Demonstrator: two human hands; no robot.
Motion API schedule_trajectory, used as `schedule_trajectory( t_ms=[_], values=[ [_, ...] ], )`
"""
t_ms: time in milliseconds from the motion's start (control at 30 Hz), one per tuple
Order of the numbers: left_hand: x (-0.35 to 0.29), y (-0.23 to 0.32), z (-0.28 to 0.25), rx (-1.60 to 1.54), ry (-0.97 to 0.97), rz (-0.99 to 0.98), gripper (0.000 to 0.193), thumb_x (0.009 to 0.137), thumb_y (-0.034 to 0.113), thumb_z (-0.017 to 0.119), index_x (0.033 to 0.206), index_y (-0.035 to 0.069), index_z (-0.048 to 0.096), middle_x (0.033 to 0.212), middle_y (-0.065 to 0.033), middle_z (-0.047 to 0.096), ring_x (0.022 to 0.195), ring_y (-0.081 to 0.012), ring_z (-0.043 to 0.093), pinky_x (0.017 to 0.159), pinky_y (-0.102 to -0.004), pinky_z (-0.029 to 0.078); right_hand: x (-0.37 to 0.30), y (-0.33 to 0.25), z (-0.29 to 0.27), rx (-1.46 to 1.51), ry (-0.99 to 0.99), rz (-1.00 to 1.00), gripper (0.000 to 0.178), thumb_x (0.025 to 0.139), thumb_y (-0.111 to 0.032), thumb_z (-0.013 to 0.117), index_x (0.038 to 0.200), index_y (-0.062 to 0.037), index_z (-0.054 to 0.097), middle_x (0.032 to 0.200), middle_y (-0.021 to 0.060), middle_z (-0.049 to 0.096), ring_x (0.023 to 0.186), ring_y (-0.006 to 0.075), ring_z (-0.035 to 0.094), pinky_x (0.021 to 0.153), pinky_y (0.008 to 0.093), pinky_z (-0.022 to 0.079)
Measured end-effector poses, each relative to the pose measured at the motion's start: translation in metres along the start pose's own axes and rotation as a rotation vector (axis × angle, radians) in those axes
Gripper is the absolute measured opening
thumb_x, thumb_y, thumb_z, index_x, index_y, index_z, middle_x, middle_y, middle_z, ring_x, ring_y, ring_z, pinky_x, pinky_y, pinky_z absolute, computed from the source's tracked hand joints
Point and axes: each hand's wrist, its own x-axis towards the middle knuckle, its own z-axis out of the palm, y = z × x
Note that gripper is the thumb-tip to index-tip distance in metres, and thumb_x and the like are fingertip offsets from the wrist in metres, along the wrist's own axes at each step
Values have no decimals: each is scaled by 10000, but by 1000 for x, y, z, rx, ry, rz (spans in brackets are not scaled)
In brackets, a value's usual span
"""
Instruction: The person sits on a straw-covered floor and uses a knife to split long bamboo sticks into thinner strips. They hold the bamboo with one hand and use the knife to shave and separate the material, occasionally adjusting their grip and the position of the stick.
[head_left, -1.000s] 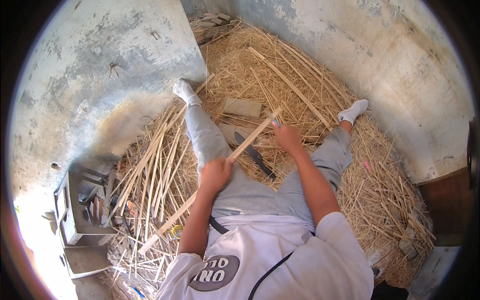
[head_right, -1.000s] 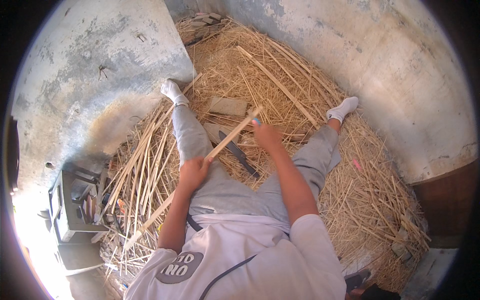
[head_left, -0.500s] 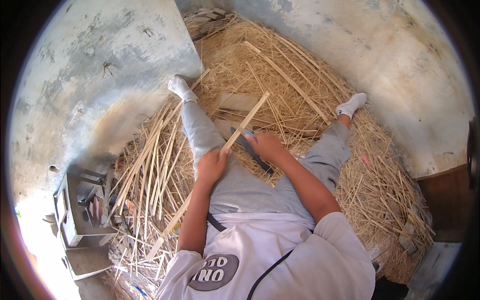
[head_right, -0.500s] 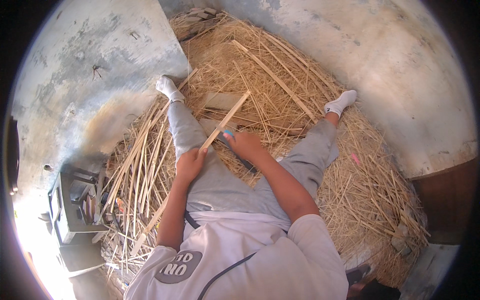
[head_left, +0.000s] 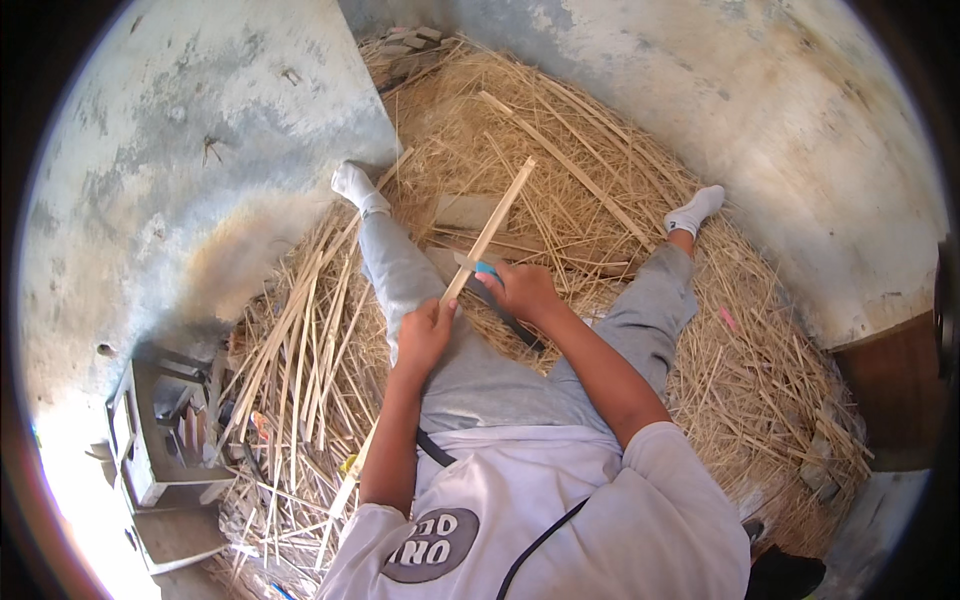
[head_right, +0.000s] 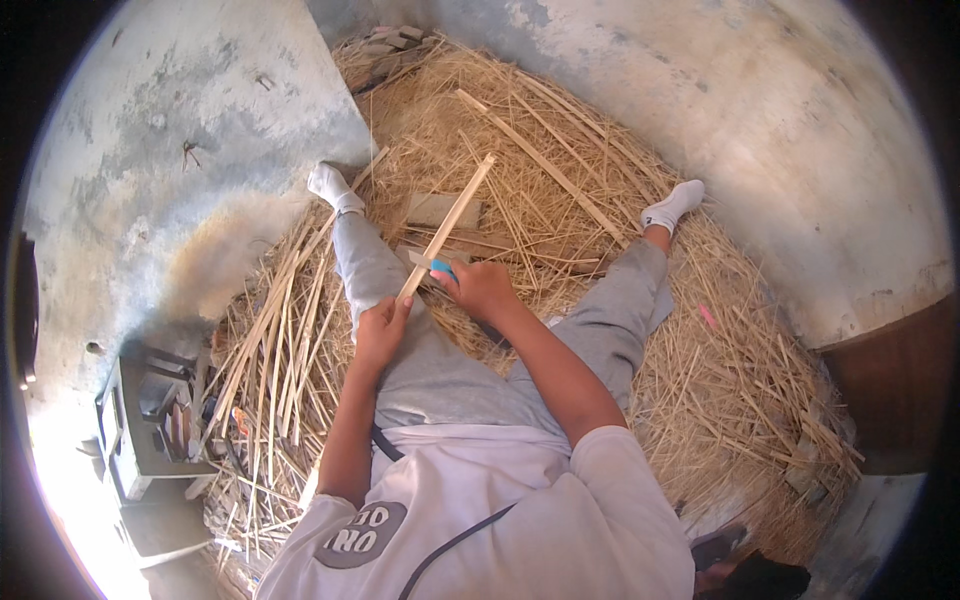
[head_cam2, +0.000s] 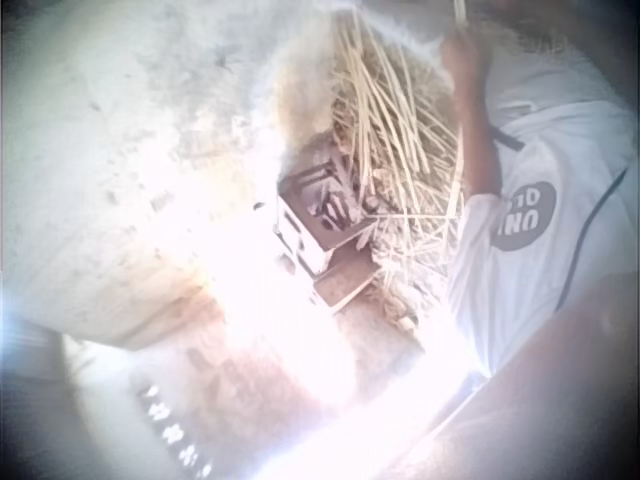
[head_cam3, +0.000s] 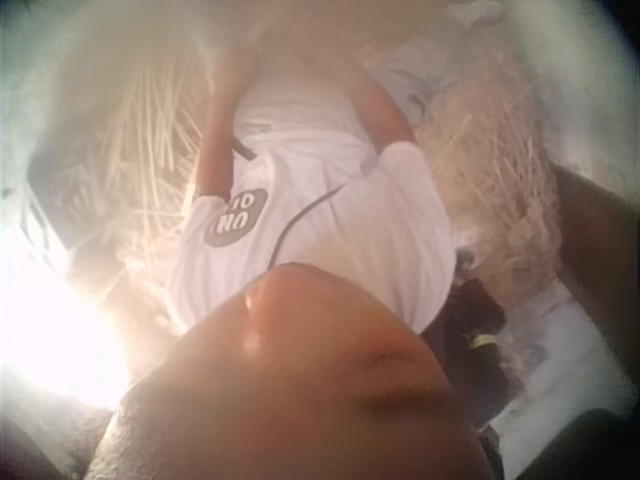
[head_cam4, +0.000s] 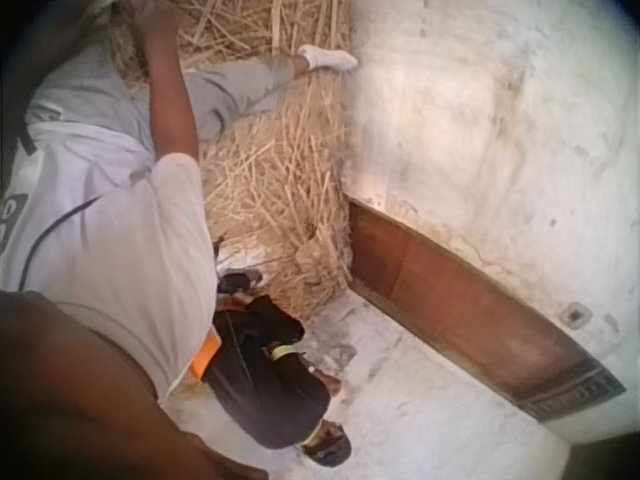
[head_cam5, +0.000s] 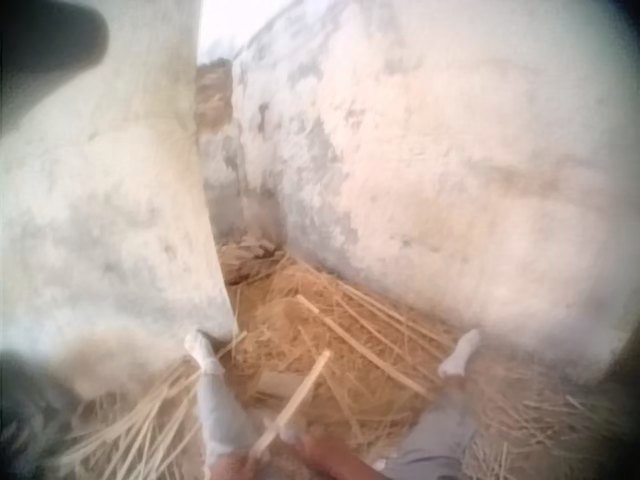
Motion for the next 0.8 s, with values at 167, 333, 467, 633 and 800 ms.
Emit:
schedule_trajectory(
  t_ms=[167, 333, 467, 633, 800],
  values=[
    [-14, 12, -13, 59, -46, 23, 481, 977, 466, 604, 805, 18, 638, 699, -219, 647, 690, -437, 647, 632, -506, 486, 22, 49, -15, 337, 49, 563, 700, 1043, -607, 333, 867, -25, 678, 680, 219, 646, 675, 395, 672, 586, 519, 486],
    [-24, 25, -14, 238, -114, 123, 463, 964, 472, 615, 777, 49, 636, 709, -203, 662, 713, -434, 661, 655, -532, 512, -20, 123, -26, 67, 134, 576, 746, 1046, -606, 312, 876, 18, 685, 760, 233, 676, 748, 419, 671, 679, 533, 490],
    [-10, 37, -9, 339, -184, 137, 446, 959, 462, 617, 776, 55, 628, 734, -201, 671, 732, -429, 665, 672, -535, 515, -20, 111, -13, 140, 203, 679, 702, 1036, -621, 327, 953, -27, 692, 772, 216, 682, 766, 404, 673, 724, 521, 512],
    [-10, 16, -6, 253, -79, 182, 444, 967, 453, 602, 808, 39, 616, 735, -212, 666, 744, -442, 661, 677, -536, 506, -10, 63, -31, 321, 17, 462, 690, 1027, -612, 382, 918, -9, 698, 737, 241, 650, 722, 402, 663, 671, 492, 495],
    [-10, 19, -5, 347, -87, 189, 404, 1018, 408, 525, 912, 26, 606, 770, -230, 671, 763, -460, 657, 696, -548, 499, -10, 29, -13, 212, -101, 182, 697, 1034, -618, 348, 991, -18, 701, 737, 224, 668, 731, 397, 676, 677, 500, 519]
  ],
)
